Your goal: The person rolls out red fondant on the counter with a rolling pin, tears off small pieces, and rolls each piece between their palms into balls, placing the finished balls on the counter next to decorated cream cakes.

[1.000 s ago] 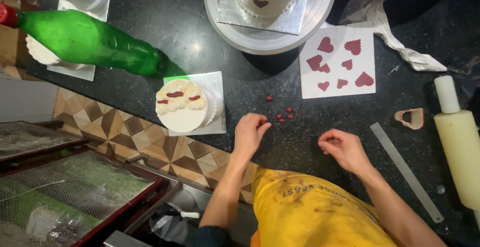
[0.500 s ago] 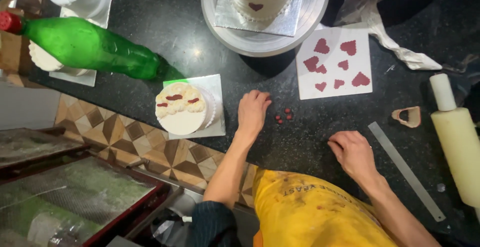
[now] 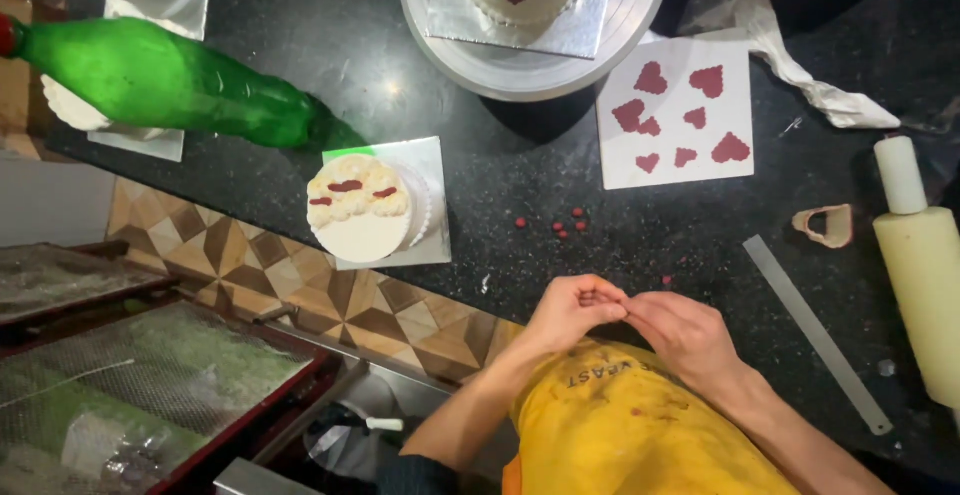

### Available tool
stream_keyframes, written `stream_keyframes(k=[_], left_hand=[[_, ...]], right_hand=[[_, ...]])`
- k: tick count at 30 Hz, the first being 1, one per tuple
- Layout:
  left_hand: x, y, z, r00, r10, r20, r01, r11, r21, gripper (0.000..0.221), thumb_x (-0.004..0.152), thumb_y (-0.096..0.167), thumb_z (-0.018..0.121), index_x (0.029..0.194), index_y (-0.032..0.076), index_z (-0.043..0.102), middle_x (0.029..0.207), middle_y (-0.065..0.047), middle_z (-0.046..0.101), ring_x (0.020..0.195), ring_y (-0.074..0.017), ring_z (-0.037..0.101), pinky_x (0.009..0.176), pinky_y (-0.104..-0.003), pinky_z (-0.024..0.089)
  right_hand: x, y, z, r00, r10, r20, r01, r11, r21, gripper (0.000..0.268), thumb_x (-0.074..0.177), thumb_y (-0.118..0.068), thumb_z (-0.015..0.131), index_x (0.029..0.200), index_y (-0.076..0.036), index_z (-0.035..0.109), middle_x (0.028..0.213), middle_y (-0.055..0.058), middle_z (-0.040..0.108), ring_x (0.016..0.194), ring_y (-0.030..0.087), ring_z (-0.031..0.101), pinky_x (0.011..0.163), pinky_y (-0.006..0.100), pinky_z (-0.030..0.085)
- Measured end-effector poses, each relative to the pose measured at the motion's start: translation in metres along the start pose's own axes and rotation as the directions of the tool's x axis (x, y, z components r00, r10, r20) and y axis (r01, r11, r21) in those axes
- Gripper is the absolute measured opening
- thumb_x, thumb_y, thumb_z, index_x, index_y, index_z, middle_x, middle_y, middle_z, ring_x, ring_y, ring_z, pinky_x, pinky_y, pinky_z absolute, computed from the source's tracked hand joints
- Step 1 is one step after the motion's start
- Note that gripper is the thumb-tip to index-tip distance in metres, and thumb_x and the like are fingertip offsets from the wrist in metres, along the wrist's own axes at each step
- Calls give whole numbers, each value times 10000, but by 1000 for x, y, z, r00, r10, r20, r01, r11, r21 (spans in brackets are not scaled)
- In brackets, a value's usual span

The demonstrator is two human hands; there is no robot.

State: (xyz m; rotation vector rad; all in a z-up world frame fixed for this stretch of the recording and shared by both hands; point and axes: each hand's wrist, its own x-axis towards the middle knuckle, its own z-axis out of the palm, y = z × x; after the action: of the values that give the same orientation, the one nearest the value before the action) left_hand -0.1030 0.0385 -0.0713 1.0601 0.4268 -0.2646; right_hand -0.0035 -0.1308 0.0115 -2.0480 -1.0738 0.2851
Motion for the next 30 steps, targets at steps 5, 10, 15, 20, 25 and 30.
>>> stream_keyframes(k=[5, 10, 15, 20, 25, 30], left_hand=[[4, -11, -10, 994, -49, 97, 57, 994, -88, 185, 954, 18, 731, 1127, -45, 713, 986, -79, 743, 880, -108, 694, 833, -270, 573], [10, 11, -15, 989, -48, 143, 82, 968, -239, 173, 974, 19, 695, 1141, -27, 695, 995, -100, 763, 882, -147, 718, 821, -299, 580], [22, 73, -54, 937, 279, -210, -157, 875, 458, 234, 1012, 144, 611, 1208, 62, 710, 1007, -49, 766, 901, -139, 722, 827, -276, 581], [45, 100, -86, 825, 499, -265, -22, 497, 868, 196, 918, 245, 765, 972, 57, 753, 880, -123, 718, 818, -276, 698, 738, -364, 541], [55, 89, -102, 746, 665, -34, -163, 233, 959, 177, 871, 148, 756, 1035, 79, 754, 1000, -130, 696, 922, -353, 639, 808, -440, 519], [34, 113, -77, 635, 771, -41, -168, 190, 967, 275, 839, 120, 785, 1096, 38, 730, 1044, -137, 690, 917, -349, 629, 806, -421, 513]], right_hand=[[-6, 9, 3, 993, 110, 40, -111, 993, 39, 182, 790, -55, 805, 963, -18, 759, 928, 104, 752, 799, 233, 747, 685, 310, 603], [-38, 73, 16, 781, 538, 316, -602, 517, 608, 145, 854, 5, 748, 989, 50, 779, 943, 158, 786, 834, 221, 757, 760, 325, 621], [-33, 86, -22, 732, 642, 229, -505, 285, 815, 181, 900, 18, 669, 1076, 56, 693, 1056, 166, 752, 892, 216, 742, 825, 362, 619], [-45, 106, -25, 692, 706, 153, -634, 492, 597, 214, 935, -42, 676, 1138, 9, 723, 997, 141, 770, 848, 202, 729, 789, 344, 593], [-30, 82, -9, 790, 609, 62, -612, 789, 52, 179, 886, -149, 782, 1039, -57, 788, 949, 88, 784, 790, 206, 734, 713, 356, 579], [-26, 84, 15, 949, 315, 6, -307, 930, -202, 221, 850, -142, 760, 1048, -47, 780, 959, 130, 734, 856, 325, 705, 732, 384, 569]])
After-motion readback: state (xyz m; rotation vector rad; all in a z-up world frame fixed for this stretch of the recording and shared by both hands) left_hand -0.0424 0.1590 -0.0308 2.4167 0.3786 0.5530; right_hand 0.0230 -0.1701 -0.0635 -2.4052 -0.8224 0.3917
